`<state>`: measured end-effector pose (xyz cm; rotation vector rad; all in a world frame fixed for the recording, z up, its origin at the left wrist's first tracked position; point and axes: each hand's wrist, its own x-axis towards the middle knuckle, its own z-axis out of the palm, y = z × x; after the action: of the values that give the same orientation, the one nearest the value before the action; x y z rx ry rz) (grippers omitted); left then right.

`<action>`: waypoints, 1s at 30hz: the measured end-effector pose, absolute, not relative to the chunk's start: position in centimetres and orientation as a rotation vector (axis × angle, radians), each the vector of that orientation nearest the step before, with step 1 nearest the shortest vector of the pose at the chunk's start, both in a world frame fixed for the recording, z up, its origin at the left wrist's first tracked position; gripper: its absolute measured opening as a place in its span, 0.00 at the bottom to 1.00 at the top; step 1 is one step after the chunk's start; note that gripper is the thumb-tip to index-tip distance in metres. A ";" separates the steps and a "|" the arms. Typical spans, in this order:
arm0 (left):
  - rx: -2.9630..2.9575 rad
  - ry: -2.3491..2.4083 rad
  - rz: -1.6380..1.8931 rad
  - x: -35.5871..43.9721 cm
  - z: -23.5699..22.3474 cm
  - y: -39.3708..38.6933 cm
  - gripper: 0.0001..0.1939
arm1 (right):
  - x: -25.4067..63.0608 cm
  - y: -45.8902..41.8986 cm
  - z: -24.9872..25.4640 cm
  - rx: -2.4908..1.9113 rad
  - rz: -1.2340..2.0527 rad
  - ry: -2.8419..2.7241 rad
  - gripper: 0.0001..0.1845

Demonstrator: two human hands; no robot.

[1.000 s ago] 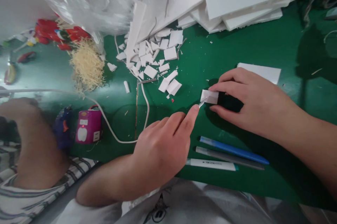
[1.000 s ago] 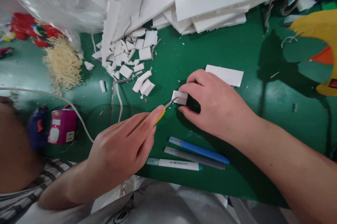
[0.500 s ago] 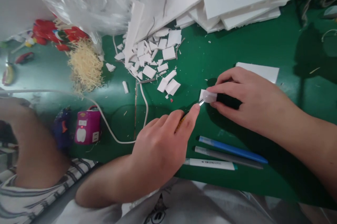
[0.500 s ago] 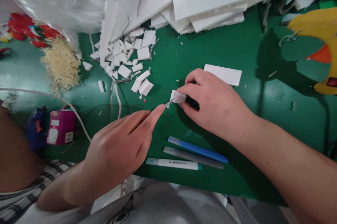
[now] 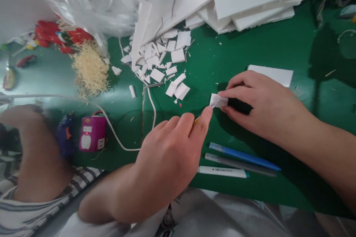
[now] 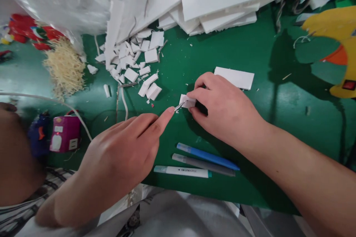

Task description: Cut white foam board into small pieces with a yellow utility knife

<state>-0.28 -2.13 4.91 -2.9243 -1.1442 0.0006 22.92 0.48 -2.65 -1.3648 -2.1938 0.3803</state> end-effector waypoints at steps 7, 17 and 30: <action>-2.914 -1.135 0.012 -0.3 4.9 -2.5 0.24 | 22.8 0.4 -2.5 -1.372 0.332 -2.205 0.11; -2.924 -1.141 0.068 -0.4 5.1 -2.8 0.24 | 22.2 0.1 -2.5 -1.423 0.272 -2.195 0.11; -3.023 -1.101 0.202 -1.7 5.9 -3.5 0.26 | 22.6 0.1 -2.2 -1.393 0.297 -2.224 0.13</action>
<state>-1.67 -3.46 5.86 -3.0226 -1.1012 0.2018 22.57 0.15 -2.22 -1.3934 -2.2240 0.2967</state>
